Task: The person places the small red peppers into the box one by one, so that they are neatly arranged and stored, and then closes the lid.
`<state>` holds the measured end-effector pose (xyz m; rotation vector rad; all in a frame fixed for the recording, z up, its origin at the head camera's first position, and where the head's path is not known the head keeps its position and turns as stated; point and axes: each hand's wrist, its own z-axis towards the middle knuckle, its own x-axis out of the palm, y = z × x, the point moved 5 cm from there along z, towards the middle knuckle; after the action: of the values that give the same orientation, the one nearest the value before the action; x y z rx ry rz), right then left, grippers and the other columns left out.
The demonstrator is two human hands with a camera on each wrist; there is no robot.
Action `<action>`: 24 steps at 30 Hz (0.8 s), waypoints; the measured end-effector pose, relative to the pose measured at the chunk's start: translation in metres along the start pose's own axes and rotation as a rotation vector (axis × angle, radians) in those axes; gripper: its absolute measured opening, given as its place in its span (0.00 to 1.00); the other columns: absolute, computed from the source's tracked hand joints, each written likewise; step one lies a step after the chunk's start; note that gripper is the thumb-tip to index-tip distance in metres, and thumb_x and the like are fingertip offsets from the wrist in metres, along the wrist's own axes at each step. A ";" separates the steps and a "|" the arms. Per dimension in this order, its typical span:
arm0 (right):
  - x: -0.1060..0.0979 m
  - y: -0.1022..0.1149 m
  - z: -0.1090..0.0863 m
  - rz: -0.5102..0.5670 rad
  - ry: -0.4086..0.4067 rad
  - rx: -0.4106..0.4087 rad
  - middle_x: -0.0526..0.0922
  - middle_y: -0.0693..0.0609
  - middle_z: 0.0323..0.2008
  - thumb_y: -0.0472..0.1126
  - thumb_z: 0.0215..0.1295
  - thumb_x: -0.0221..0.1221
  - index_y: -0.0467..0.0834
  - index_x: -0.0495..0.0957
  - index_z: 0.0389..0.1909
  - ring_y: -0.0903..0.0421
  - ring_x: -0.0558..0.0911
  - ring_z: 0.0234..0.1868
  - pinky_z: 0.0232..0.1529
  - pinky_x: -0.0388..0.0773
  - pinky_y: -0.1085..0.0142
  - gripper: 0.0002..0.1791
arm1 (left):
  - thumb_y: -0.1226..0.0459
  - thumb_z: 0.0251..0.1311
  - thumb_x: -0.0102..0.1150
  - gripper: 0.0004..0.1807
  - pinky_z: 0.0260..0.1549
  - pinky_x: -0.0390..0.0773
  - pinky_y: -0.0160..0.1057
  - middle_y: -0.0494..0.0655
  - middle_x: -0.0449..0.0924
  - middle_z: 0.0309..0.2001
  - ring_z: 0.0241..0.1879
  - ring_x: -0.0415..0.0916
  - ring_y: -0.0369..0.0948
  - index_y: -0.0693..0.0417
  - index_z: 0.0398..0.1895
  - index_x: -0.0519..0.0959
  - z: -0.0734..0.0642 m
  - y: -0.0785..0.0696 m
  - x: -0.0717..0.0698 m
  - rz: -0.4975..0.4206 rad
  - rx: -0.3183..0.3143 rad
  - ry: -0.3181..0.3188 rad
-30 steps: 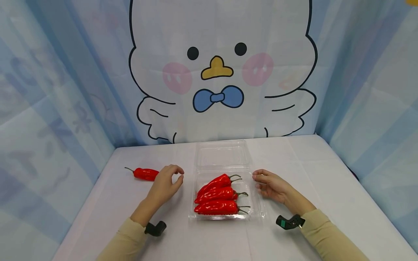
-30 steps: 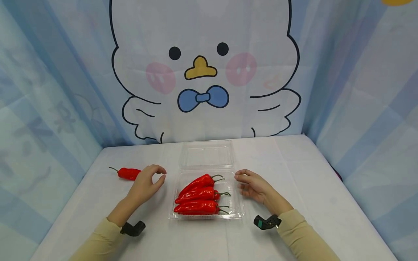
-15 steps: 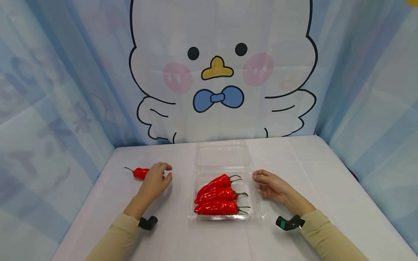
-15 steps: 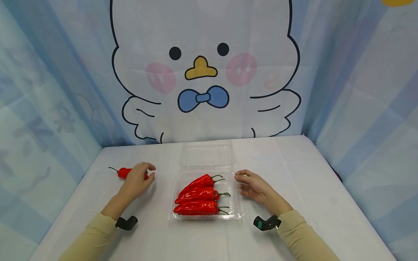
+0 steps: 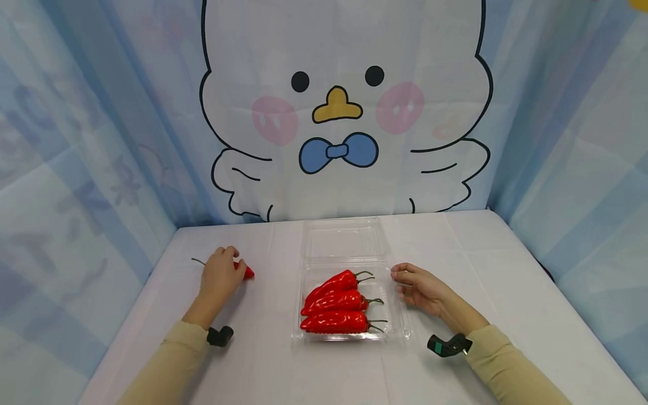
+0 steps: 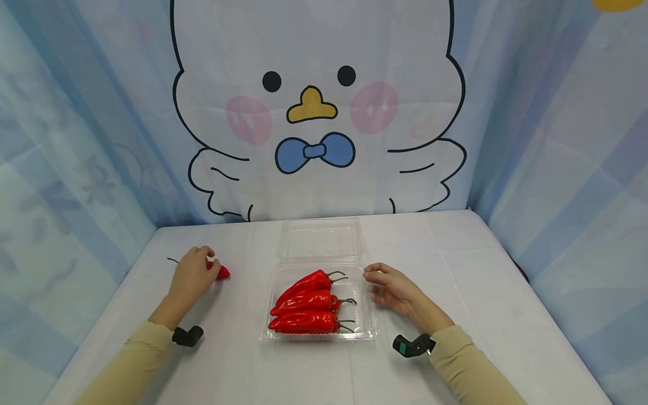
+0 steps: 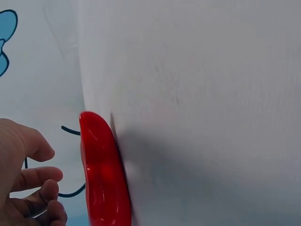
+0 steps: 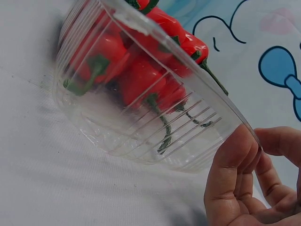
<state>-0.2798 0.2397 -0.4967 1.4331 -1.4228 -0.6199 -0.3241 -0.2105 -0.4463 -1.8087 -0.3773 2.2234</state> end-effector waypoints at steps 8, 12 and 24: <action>0.000 0.001 -0.001 -0.004 0.004 0.003 0.77 0.55 0.39 0.38 0.77 0.55 0.48 0.71 0.48 0.63 0.77 0.31 0.30 0.81 0.75 0.04 | 0.58 0.71 0.55 0.22 0.43 0.85 0.60 0.69 0.81 0.49 0.43 0.81 0.63 0.65 0.60 0.75 0.004 0.018 0.002 0.190 -0.077 0.064; 0.000 0.001 -0.001 -0.002 0.004 0.002 0.77 0.55 0.39 0.38 0.77 0.55 0.47 0.71 0.48 0.64 0.77 0.31 0.29 0.81 0.75 0.04 | 0.56 0.73 0.51 0.27 0.46 0.83 0.63 0.72 0.78 0.55 0.47 0.80 0.66 0.64 0.67 0.71 0.004 0.025 0.005 0.216 -0.121 0.119; 0.002 0.001 -0.001 0.011 0.012 -0.001 0.77 0.55 0.38 0.37 0.78 0.55 0.48 0.71 0.47 0.63 0.77 0.31 0.29 0.80 0.75 0.04 | 0.49 0.75 0.49 0.33 0.45 0.82 0.64 0.77 0.67 0.55 0.49 0.75 0.68 0.63 0.72 0.63 0.002 0.028 0.011 0.197 -0.234 0.258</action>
<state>-0.2791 0.2387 -0.4951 1.4253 -1.4200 -0.6037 -0.3290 -0.2326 -0.4662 -2.3155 -0.4377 2.1011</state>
